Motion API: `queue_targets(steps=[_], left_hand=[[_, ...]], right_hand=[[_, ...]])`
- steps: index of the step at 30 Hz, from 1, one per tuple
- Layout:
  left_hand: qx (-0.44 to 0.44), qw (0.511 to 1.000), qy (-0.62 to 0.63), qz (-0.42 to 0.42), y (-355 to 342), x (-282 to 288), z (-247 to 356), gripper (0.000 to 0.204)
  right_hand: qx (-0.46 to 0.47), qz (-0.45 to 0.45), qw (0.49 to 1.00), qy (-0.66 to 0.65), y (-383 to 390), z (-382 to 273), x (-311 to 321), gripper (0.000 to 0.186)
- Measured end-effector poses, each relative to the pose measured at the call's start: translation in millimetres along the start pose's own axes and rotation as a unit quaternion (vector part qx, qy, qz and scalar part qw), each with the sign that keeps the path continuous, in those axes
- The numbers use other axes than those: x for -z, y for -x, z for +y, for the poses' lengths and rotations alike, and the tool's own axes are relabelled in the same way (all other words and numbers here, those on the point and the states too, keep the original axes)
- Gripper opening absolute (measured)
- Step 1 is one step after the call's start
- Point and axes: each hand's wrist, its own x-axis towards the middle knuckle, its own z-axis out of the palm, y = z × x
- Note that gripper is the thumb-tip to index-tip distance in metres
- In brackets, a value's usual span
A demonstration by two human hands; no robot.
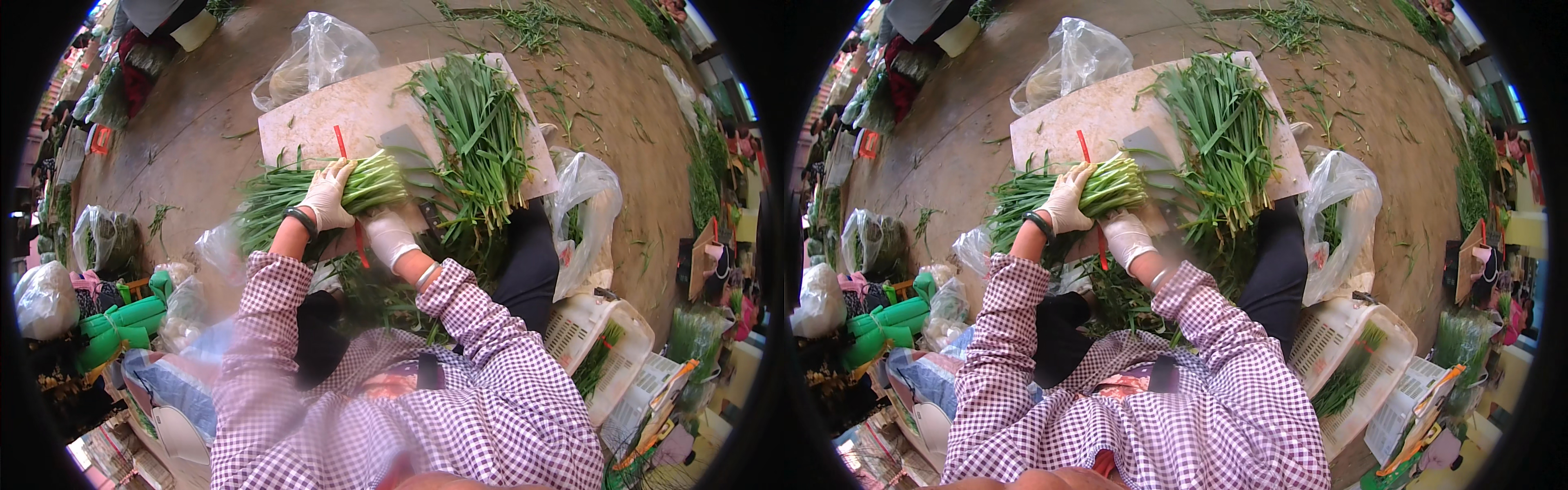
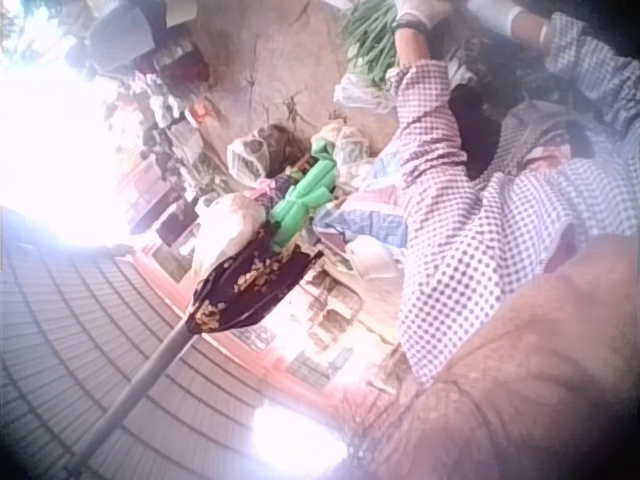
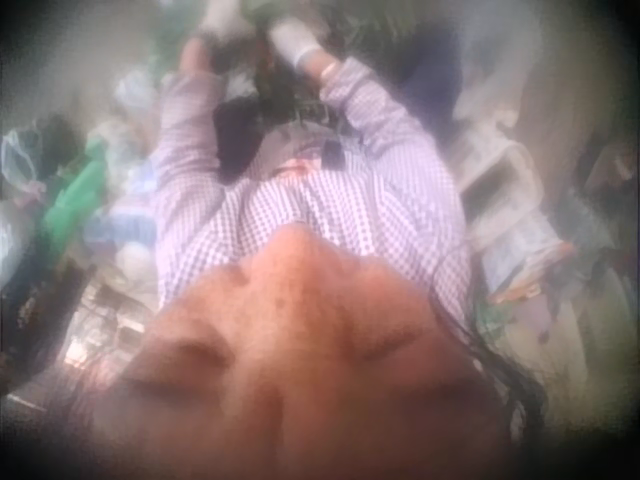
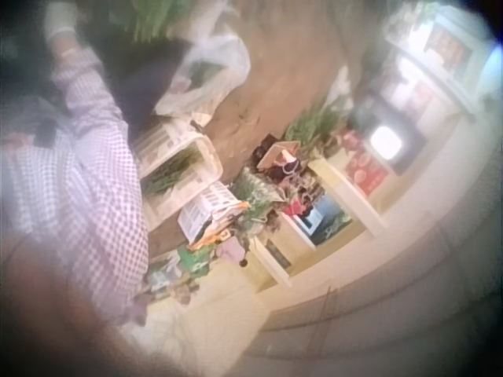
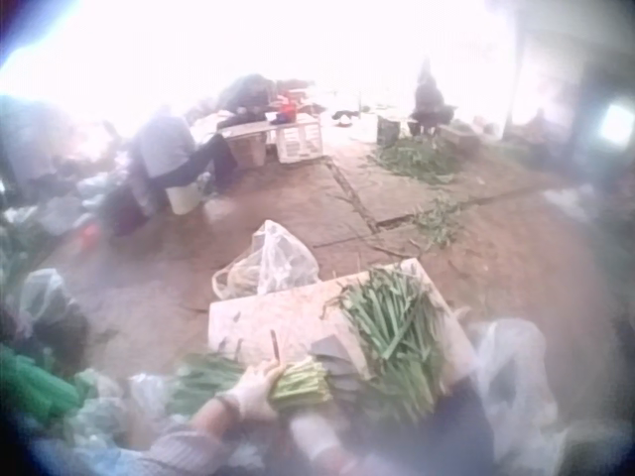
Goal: The person bundles chives by hand, secures them with a rubber band, and trims the root ends using a knife on a wooden board before placing the finished bundle into a crate.
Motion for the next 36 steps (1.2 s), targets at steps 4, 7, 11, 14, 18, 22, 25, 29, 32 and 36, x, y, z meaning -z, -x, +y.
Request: queue_targets(steps=[4, 7, 11, 14, 18, 22, 25, 29, 32, 36], left_hand=[[0.051, 0.996, -0.075, 0.012, 5.4, -4.1, 25.4, 0.114], [0.083, 0.988, -0.129, 0.024, 7.6, -13.7, 29.2, 0.11], [0.076, 0.938, -0.306, 0.144, 3.1, -75.8, -9.6, 0.098], [0.105, 0.954, -0.274, 0.067, 6.1, -58.9, 22.9, 0.099], [0.121, 0.973, -0.165, 0.103, 14.9, -50.0, 18.4, 0.12], [0.123, 0.978, -0.163, 0.034, 6.7, -6.0, 30.2, 0.132], [0.112, 0.972, -0.201, -0.035, -8.0, 7.5, 20.7, 0.137], [0.099, 0.976, -0.174, -0.086, -15.6, 13.3, 9.4, 0.131], [0.098, 0.987, -0.108, -0.07, -9.3, 8.6, 8.0, 0.109], [0.103, 0.991, -0.084, -0.001, 4.1, -7.1, 19.3, 0.088]], right_hand=[[0.005, -0.011, 1.0, -0.014, 8.5, -1.4, 9.7, 0.022], [-0.093, -0.208, 0.974, 0.019, 2.9, -19.4, 66.2, 0.017], [0.057, 0.069, 0.996, 0.03, -18.6, -29.3, 108.5, 0.047], [0.067, 0.098, 0.96, 0.253, -57.6, 10.2, 41.4, 0.081], [0.027, -0.176, 0.963, 0.202, -86.6, 8.6, 68.6, 0.125], [0.008, -0.213, 0.96, 0.181, -102.0, 17.4, 60.4, 0.136], [0.026, -0.198, 0.962, 0.186, -105.7, 20.0, 57.6, 0.123], [0.049, -0.172, 0.973, 0.143, -107.0, 21.9, 51.9, 0.094], [0.061, -0.153, 0.976, 0.142, -96.9, 11.5, 62.4, 0.069], [0.073, -0.064, 0.98, 0.176, -77.5, 22.9, 39.5, 0.076]])
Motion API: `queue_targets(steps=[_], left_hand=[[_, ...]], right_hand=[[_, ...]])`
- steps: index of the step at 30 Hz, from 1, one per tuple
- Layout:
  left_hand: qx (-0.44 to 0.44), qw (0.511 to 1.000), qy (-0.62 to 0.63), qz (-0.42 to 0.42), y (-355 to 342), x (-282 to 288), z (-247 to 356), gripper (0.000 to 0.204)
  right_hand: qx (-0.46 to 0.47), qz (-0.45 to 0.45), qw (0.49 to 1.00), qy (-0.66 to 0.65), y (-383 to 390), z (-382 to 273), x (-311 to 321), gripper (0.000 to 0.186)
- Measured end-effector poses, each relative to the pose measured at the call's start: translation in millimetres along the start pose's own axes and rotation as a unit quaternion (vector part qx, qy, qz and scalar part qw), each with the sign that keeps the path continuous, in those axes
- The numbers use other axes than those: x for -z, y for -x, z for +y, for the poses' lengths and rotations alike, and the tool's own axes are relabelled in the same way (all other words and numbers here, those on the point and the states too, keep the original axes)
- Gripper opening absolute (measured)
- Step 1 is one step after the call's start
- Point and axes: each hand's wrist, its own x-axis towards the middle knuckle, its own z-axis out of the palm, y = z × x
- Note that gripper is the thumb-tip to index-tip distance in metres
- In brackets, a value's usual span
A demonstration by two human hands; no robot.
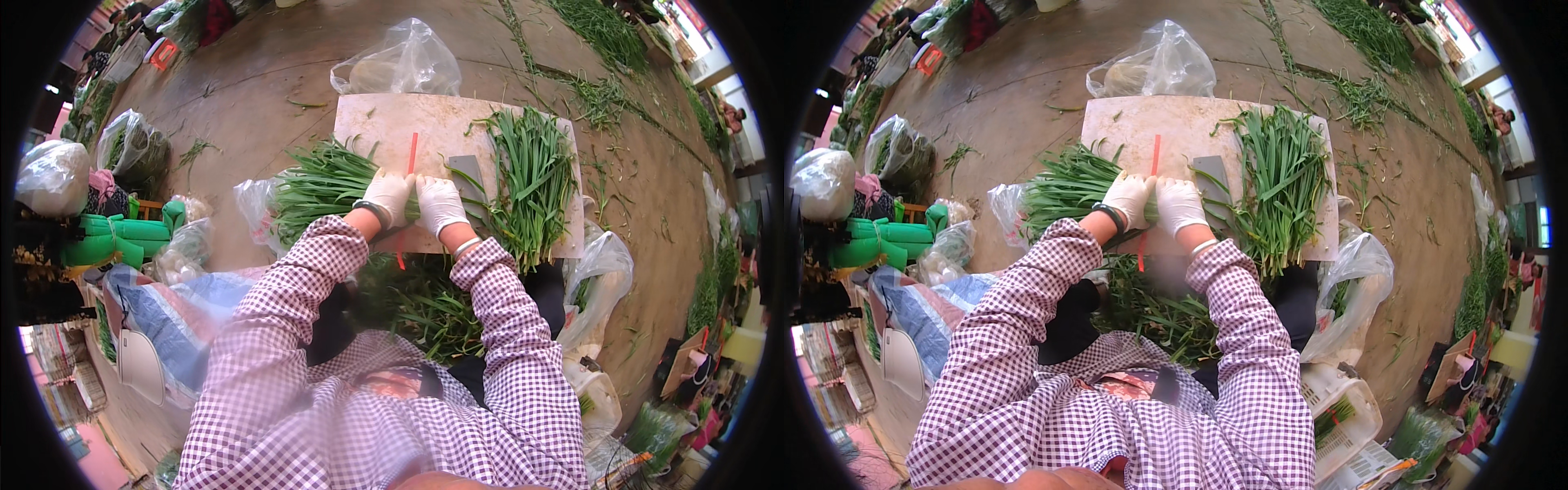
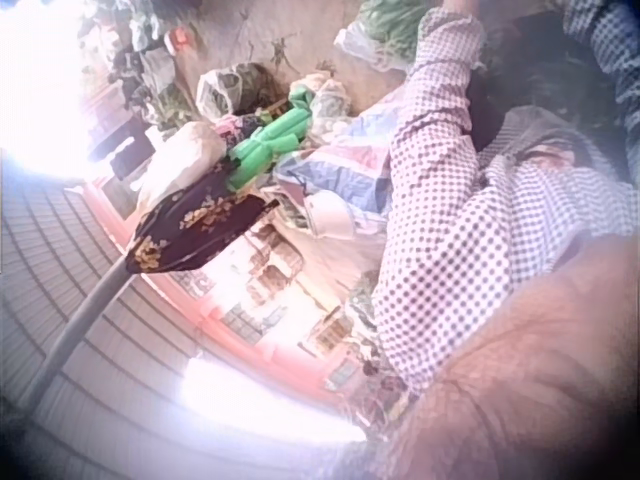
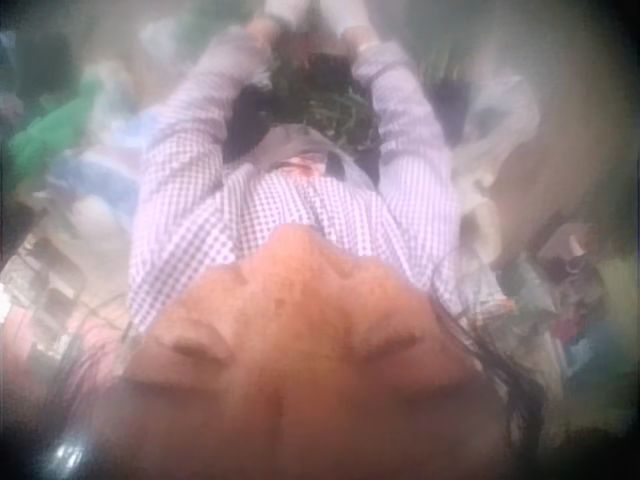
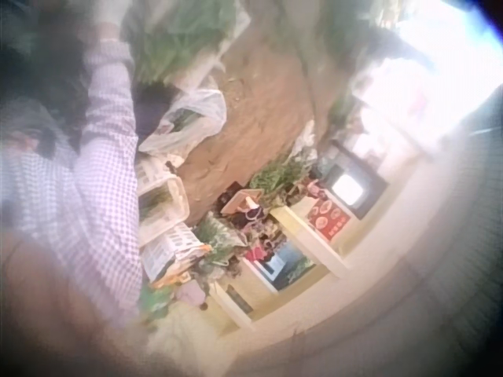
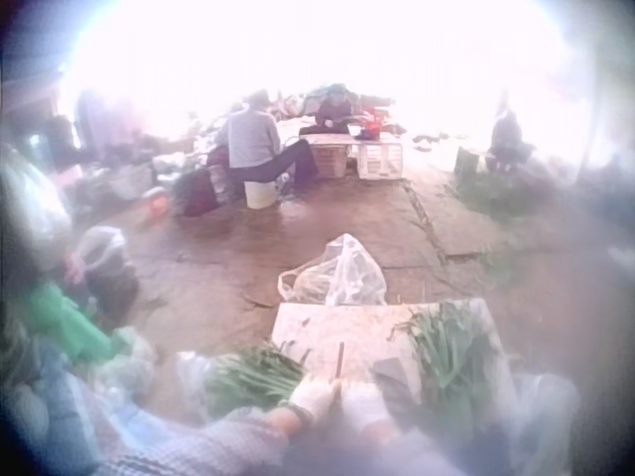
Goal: The person bundles chives by hand, secures them with a rubber band, and trims the root ends using a knife on a wooden board before placing the finished bundle into a crate.
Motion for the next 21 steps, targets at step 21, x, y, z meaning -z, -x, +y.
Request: queue_targets(steps=[21], left_hand=[[0.043, 0.998, -0.019, 0.032, -3.1, -18.2, -1.8, 0.072]], right_hand=[[0.045, -0.019, 0.998, 0.027, -1.2, 2.8, 10.1, 0.067]])
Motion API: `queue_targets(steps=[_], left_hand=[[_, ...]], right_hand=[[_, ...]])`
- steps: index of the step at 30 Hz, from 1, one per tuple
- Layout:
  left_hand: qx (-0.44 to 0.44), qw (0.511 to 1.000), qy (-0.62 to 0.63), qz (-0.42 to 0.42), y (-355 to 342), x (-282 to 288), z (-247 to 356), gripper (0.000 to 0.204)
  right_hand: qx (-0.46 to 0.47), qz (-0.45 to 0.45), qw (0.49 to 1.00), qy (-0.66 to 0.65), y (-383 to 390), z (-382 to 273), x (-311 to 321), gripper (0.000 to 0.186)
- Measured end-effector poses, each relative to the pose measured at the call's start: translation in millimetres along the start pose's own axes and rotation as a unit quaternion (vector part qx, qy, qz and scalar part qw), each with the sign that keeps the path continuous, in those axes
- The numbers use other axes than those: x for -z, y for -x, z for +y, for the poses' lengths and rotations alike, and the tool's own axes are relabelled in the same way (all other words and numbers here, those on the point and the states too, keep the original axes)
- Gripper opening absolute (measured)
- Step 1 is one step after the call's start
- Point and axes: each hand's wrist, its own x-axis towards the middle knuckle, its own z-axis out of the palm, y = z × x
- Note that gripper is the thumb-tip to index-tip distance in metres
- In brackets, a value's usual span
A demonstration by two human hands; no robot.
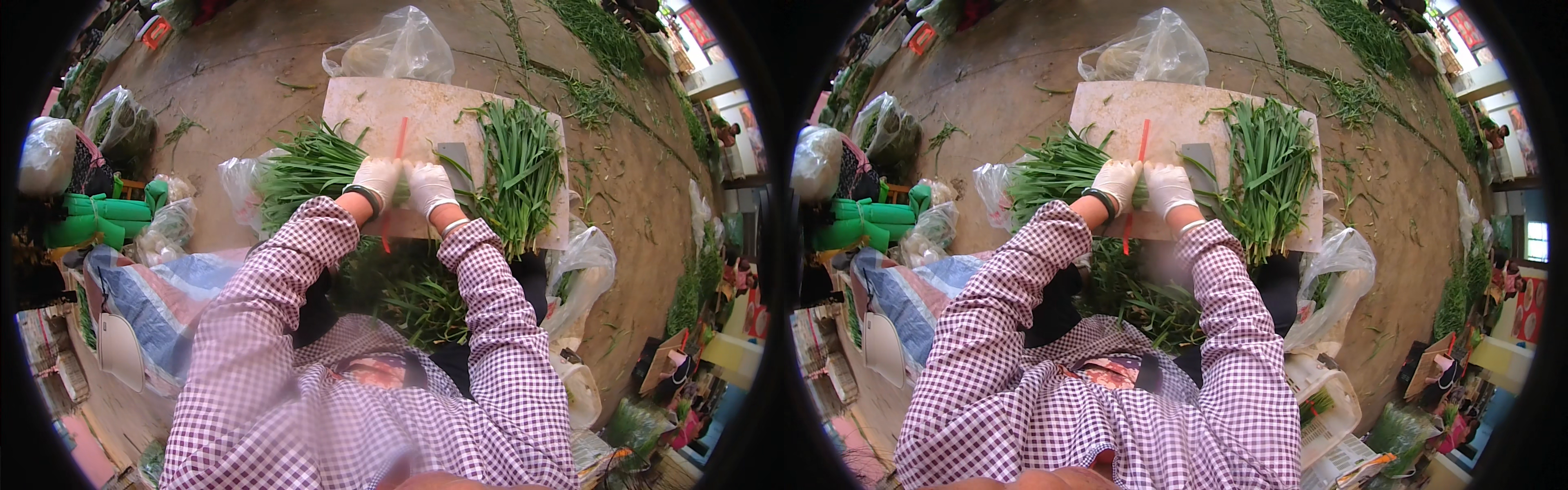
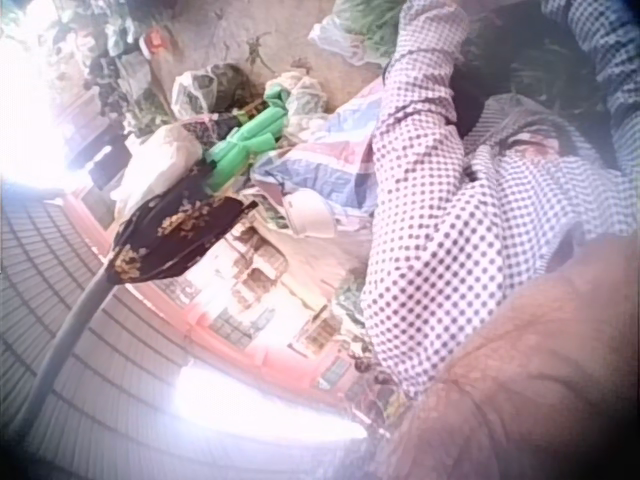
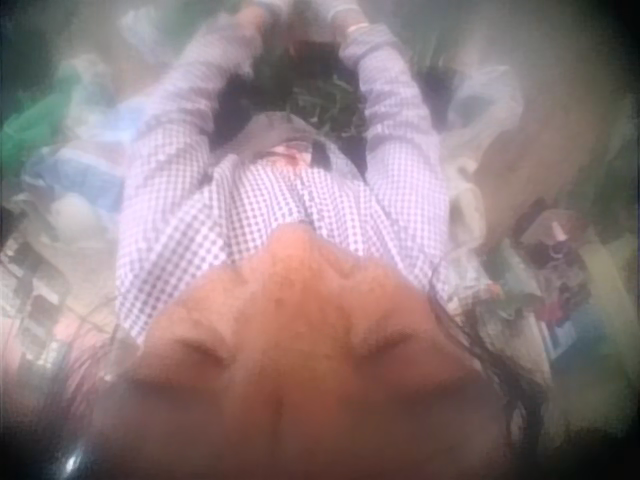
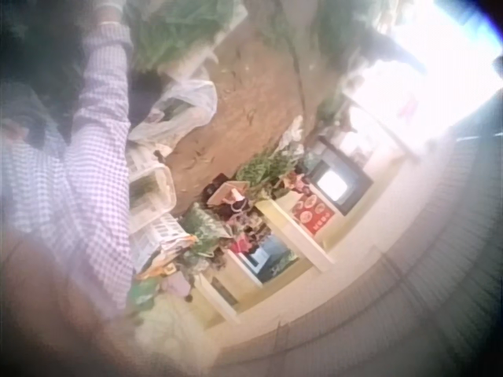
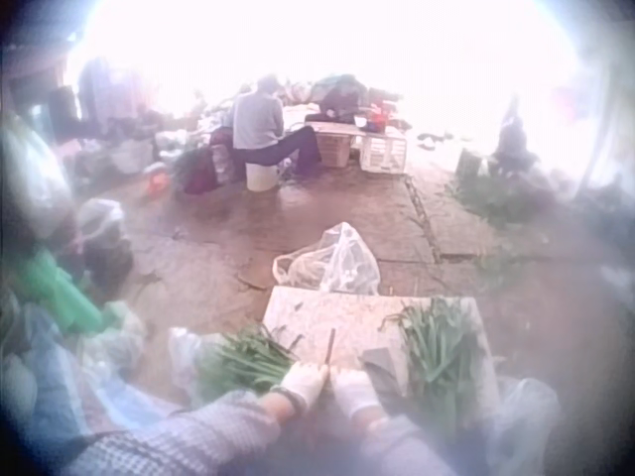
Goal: The person bundles chives by hand, secures them with a rubber band, and trims the root ends using a knife on a wooden board before placing the finished bundle into a crate.
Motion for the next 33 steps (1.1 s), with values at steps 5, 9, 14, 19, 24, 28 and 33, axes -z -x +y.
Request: queue_targets(steps=[5, 9, 14, 19, 24, 28, 33], left_hand=[[-0.012, 0.998, -0.014, 0.056, 0.6, -15.3, -7.8, 0.052], [-0.031, 0.998, -0.006, 0.062, 1.8, -13.5, -2.7, 0.049], [-0.022, 0.998, -0.008, 0.066, 0.6, -19.0, -10.3, 0.05], [-0.024, 0.998, 0.005, 0.056, 2.7, -15.7, -8.4, 0.054], [-0.028, 0.999, -0.001, 0.025, 4.6, -4.9, -4.5, 0.06], [-0.024, 0.999, 0.016, 0.021, 5.4, -2.5, -4.9, 0.062], [-0.033, 0.999, -0.009, -0.018, 2.3, 1.7, -6.3, 0.072]], right_hand=[[0.024, 0.052, 0.998, -0.038, 13.8, 16.9, 12.1, 0.066], [-0.128, -0.032, 0.987, 0.088, 46.7, 53.7, 7.9, 0.049], [-0.118, 0.137, 0.984, -0.004, 99.2, 18.6, 25.9, 0.019], [0.066, 0.089, 0.973, -0.201, 110.7, -45.3, 8.8, 0.052], [0.074, 0.109, 0.965, -0.227, 101.0, -73.5, -21.4, 0.031], [0.054, 0.226, 0.942, -0.244, 93.8, -73.1, -36.2, 0.008], [0.012, 0.295, 0.92, -0.26, 83.4, -45.7, -10.5, 0.008]])
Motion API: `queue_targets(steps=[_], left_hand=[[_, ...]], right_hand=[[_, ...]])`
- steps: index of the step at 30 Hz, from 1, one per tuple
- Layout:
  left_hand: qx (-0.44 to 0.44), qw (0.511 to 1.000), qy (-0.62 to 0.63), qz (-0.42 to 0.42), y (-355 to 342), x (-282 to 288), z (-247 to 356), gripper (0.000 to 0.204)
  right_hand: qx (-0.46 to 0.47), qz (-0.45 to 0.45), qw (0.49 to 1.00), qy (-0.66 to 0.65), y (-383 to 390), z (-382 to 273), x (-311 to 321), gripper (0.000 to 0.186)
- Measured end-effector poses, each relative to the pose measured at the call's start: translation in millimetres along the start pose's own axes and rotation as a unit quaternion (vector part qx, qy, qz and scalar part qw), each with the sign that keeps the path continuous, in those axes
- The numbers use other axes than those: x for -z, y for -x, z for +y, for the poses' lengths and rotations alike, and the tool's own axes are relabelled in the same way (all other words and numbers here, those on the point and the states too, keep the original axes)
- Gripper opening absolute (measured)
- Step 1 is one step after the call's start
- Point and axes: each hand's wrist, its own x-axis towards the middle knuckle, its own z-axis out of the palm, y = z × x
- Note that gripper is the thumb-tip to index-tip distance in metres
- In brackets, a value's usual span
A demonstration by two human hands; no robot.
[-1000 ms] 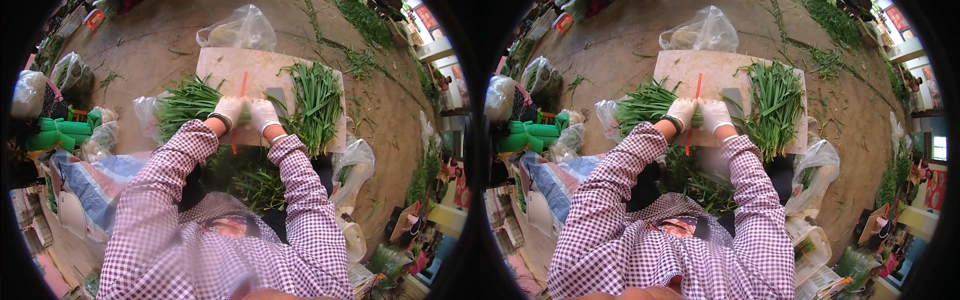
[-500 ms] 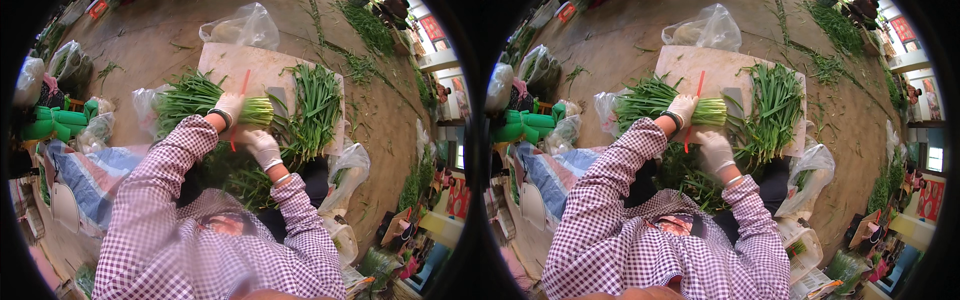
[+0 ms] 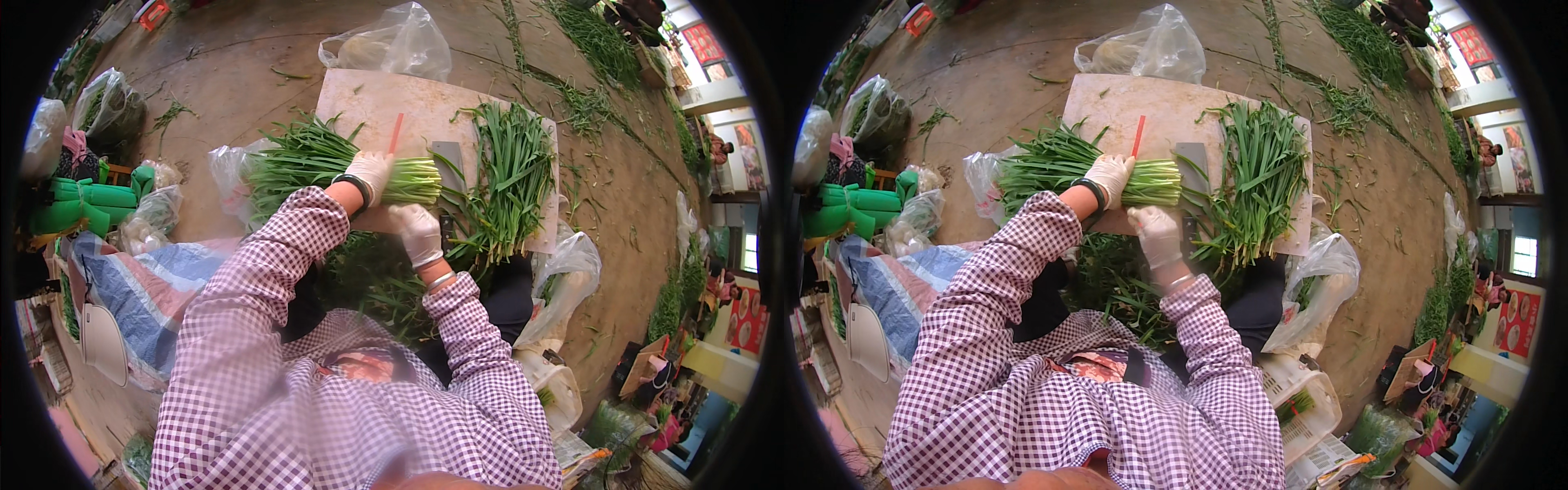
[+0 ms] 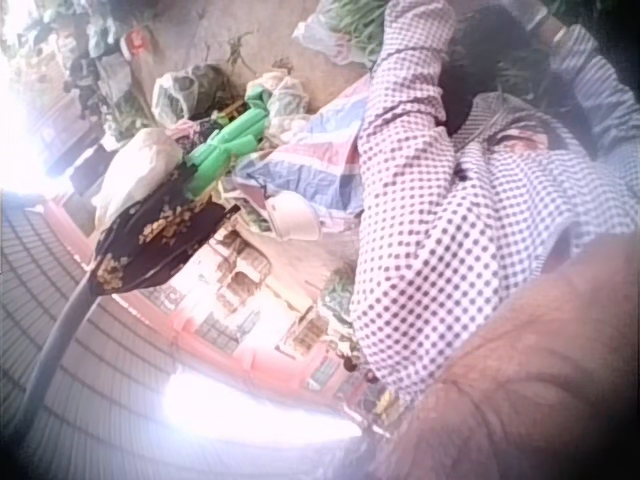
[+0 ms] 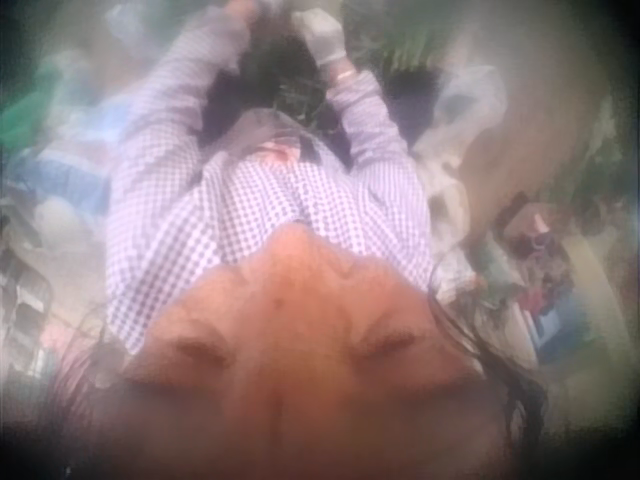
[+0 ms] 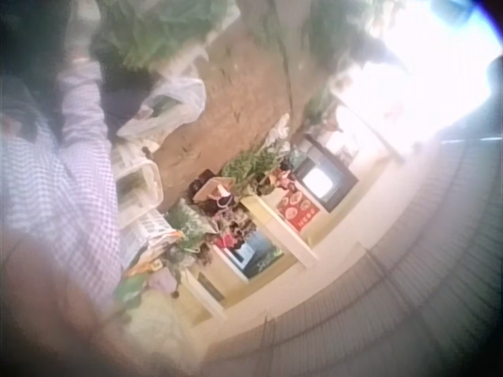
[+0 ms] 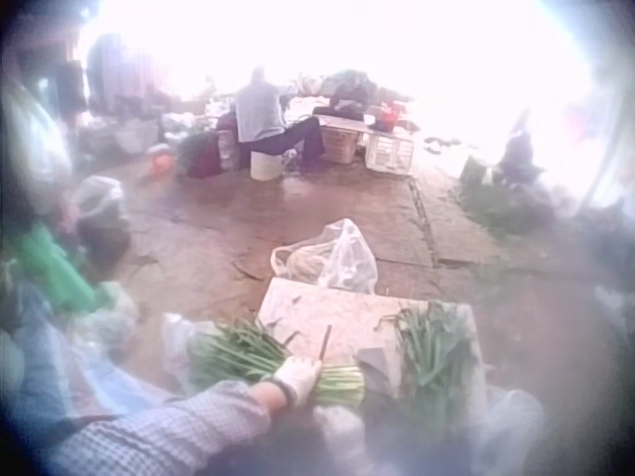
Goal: The person bundles chives by hand, secures them with a rubber band, and trims the root ends using a knife on a wooden board before placing the finished bundle into a crate.
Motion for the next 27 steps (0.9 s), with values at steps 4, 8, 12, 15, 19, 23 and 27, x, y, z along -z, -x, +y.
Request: queue_targets(steps=[4, 8, 12, 15, 19, 23, 27], left_hand=[[-0.027, 0.999, -0.016, -0.033, -0.7, 6.8, -1.8, 0.082], [-0.035, 0.999, 0.035, 0.021, -1.1, -10.0, -9.7, 0.08], [-0.021, 0.998, 0.01, 0.059, 9.7, -5.1, -1.9, 0.071], [-0.001, 0.997, 0.004, 0.075, 10.7, -9.9, -0.3, 0.074], [-0.002, 0.996, 0.011, 0.084, 12.4, -10.5, 3.0, 0.079], [0.001, 0.998, 0.006, 0.066, 16.1, -5.3, 3.3, 0.083], [0.0, 0.997, 0.004, 0.074, 16.6, -7.1, 3.5, 0.086]], right_hand=[[0.019, 0.008, 0.999, 0.045, -34.4, 5.7, 1.5, 0.006], [-0.005, -0.035, 0.999, -0.002, -58.7, 4.0, -3.1, 0.006], [-0.145, 0.051, 0.984, -0.089, -69.5, 17.7, 25.7, 0.016], [-0.269, 0.034, 0.96, -0.075, -76.5, 35.9, 52.5, 0.013], [-0.265, -0.105, 0.958, -0.004, -71.4, 61.3, 50.9, 0.013], [-0.246, -0.172, 0.95, 0.083, -80.3, 50.7, 52.6, 0.019], [-0.254, -0.245, 0.929, 0.115, -91.1, 49.7, 54.0, 0.02]])
